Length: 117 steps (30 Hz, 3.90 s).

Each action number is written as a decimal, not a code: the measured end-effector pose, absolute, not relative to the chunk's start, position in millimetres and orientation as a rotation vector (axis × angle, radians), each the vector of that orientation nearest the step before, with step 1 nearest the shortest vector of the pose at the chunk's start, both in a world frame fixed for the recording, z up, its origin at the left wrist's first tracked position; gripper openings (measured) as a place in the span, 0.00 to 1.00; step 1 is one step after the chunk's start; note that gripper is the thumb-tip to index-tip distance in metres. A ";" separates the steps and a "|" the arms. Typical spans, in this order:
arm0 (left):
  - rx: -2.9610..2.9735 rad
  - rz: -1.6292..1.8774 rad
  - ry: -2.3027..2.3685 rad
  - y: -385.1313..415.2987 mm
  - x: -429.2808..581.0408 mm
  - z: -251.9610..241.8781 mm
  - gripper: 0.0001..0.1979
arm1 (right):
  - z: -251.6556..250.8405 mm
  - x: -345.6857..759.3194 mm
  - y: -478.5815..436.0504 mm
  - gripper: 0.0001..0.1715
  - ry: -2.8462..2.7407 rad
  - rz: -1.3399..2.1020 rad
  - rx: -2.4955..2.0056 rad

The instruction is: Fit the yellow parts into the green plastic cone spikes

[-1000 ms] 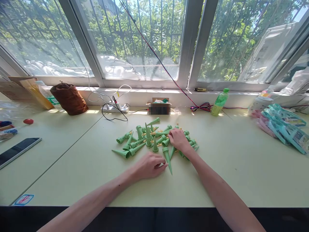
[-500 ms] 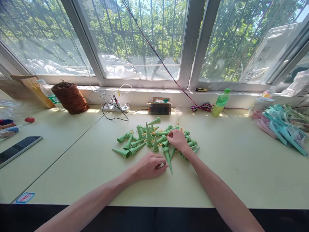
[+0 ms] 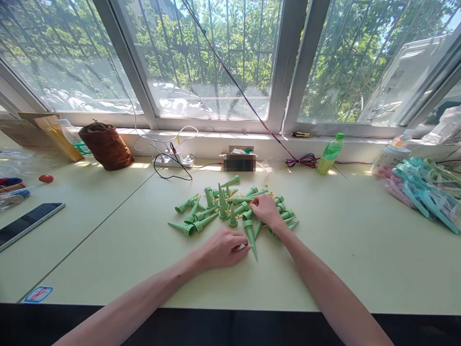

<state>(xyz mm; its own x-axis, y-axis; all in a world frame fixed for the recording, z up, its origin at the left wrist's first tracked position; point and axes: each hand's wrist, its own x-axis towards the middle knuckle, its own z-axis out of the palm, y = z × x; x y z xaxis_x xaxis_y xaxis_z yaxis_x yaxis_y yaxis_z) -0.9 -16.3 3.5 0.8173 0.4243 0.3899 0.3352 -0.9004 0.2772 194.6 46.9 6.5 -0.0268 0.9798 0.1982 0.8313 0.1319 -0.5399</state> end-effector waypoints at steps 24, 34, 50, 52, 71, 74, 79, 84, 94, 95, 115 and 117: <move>2.807 0.671 0.616 -17.4 -1.2 2.9 0.16 | 8.8 195.1 44.4 0.09 -1.935 0.274 -1.732; 2.795 0.637 0.629 -18.5 -0.8 5.3 0.16 | 13.6 192.9 44.7 0.08 -1.866 0.442 -1.778; 2.787 0.725 0.638 -17.3 -0.9 2.1 0.17 | 5.2 192.3 45.2 0.12 -1.829 0.304 -1.701; 2.765 0.806 0.704 -16.9 -0.1 0.9 0.18 | 10.4 193.7 42.7 0.12 -1.772 0.237 -1.636; 2.271 0.951 1.497 -6.6 -2.2 5.8 0.09 | 11.8 180.8 1.9 0.10 -1.711 0.179 -1.183; 2.310 0.828 1.520 -3.4 -2.9 5.1 0.08 | 10.2 175.4 -0.8 0.10 -1.730 0.207 -1.127; 2.344 0.726 1.491 -0.4 -2.8 5.4 0.13 | 7.3 169.7 -5.0 0.10 -1.737 0.261 -1.084; 2.310 0.783 1.430 -0.4 -3.0 3.9 0.15 | 7.1 168.3 -5.1 0.10 -1.718 0.287 -1.066; 1.996 1.105 1.281 1.6 -1.2 4.7 0.21 | 6.0 168.2 -5.7 0.10 -1.628 0.364 -1.033; 1.958 1.131 1.274 1.9 -1.2 5.3 0.22 | 6.4 167.9 -6.1 0.10 -1.627 0.368 -1.035; 1.685 1.224 1.263 2.0 -0.7 9.4 0.24 | 12.0 165.2 -10.6 0.09 -1.704 0.349 -1.027; 1.667 1.229 1.262 1.0 -0.7 11.4 0.24 | 11.8 165.3 -11.0 0.09 -1.710 0.349 -1.025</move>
<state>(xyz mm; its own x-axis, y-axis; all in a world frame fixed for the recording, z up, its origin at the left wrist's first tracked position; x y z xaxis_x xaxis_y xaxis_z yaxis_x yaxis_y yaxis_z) -0.7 1.0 11.4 0.0748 0.9601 0.2694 0.2948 -0.2794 0.9138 165.3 -11.0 11.8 -0.0695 0.7702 0.6340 0.4602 0.5886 -0.6646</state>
